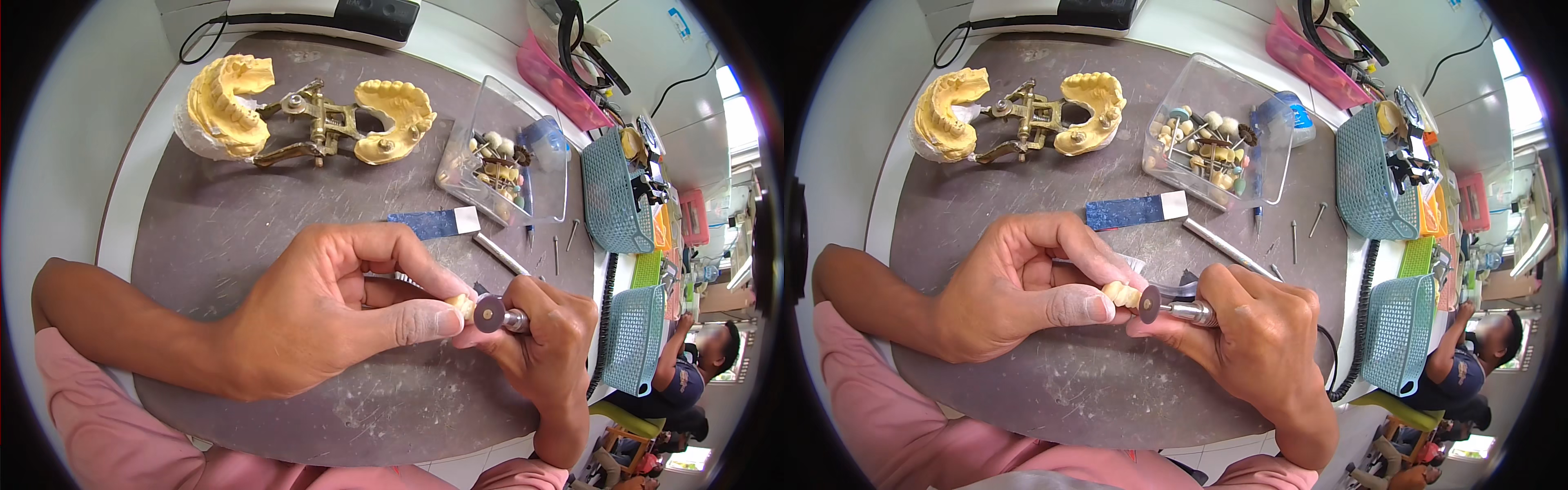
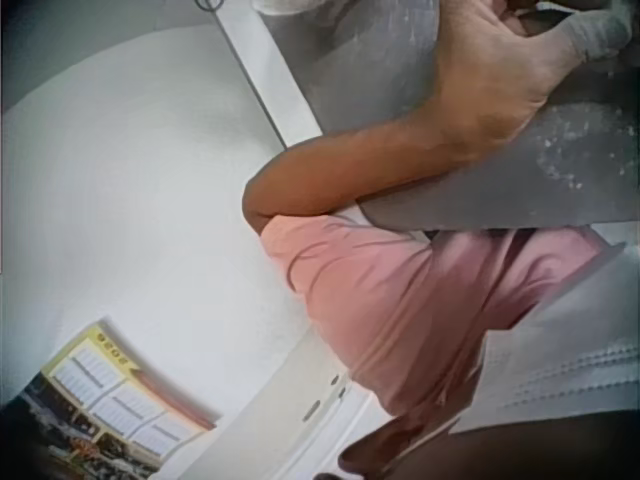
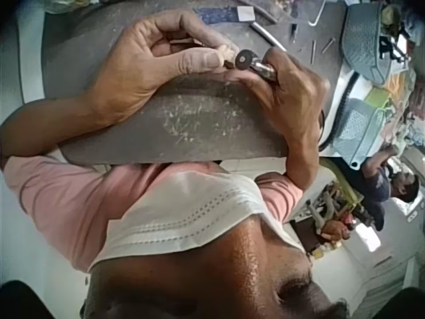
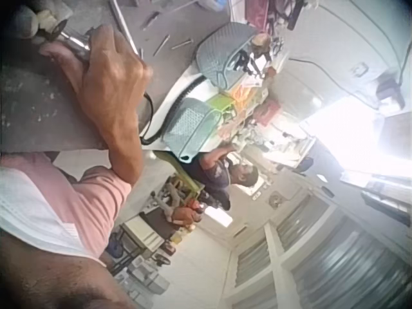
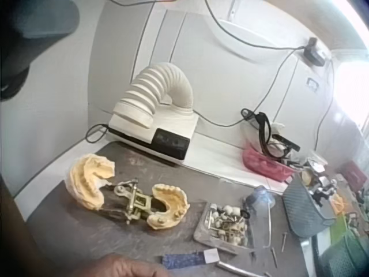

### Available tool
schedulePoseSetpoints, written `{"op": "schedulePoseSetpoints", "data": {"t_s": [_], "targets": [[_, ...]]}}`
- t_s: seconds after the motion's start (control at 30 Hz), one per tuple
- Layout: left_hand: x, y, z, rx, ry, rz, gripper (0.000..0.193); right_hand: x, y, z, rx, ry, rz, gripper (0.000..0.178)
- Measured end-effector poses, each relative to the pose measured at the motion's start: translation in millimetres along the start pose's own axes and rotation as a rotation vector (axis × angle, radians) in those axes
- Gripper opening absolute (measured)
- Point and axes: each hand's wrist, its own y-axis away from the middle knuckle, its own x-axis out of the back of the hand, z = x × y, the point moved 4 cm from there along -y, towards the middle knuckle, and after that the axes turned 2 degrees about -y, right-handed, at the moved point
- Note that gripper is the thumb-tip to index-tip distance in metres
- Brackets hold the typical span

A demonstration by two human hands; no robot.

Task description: The person uses a rotary tool to refine a dental prosthetic and a bridge before cleaning them with a toothbrush.

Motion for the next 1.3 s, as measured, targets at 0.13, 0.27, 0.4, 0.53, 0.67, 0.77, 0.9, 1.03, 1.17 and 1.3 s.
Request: {"op": "schedulePoseSetpoints", "data": {"t_s": [0.13,0.27,0.4,0.53,0.67,0.77,0.9,1.03,1.17,1.3], "targets": [[1.3,-0.4,-1.6,-0.004,-0.011,-0.001,0.014,-0.5,0.1,-0.2,0.022,-0.007,-0.01,0.057],[0.4,0.0,-0.5,0.001,0.014,-0.007,0.014,0.0,0.1,-0.2,0.028,-0.011,0.006,0.057],[1.3,-0.2,-1.8,-0.024,-0.01,-0.009,0.014,0.6,1.0,0.6,0.003,-0.013,0.005,0.056],[0.9,-0.5,-1.0,-0.03,-0.004,-0.013,0.014,0.5,0.9,0.9,-0.001,-0.011,-0.005,0.056],[0.6,-0.5,-1.8,-0.025,0.002,-0.015,0.014,0.5,0.5,0.7,0.003,-0.01,-0.002,0.056],[0.6,0.3,-1.6,-0.033,0.006,-0.017,0.014,0.4,-0.7,-1.7,0.026,-0.008,-0.003,0.057],[1.6,-0.4,-2.2,-0.029,-0.027,-0.018,0.014,0.5,-0.1,-0.4,0.003,-0.017,0.009,0.057],[0.8,-0.2,-1.2,-0.026,-0.008,-0.018,0.014,0.2,-0.1,-0.5,0.024,-0.015,-0.001,0.056],[0.8,-0.1,-0.8,-0.022,-0.023,-0.014,0.015,0.6,0.6,-0.3,0.019,-0.018,0.005,0.056],[1.4,-0.6,-1.4,-0.036,-0.029,-0.018,0.015,-0.4,0.7,-0.6,0.013,-0.008,-0.01,0.056]]}}
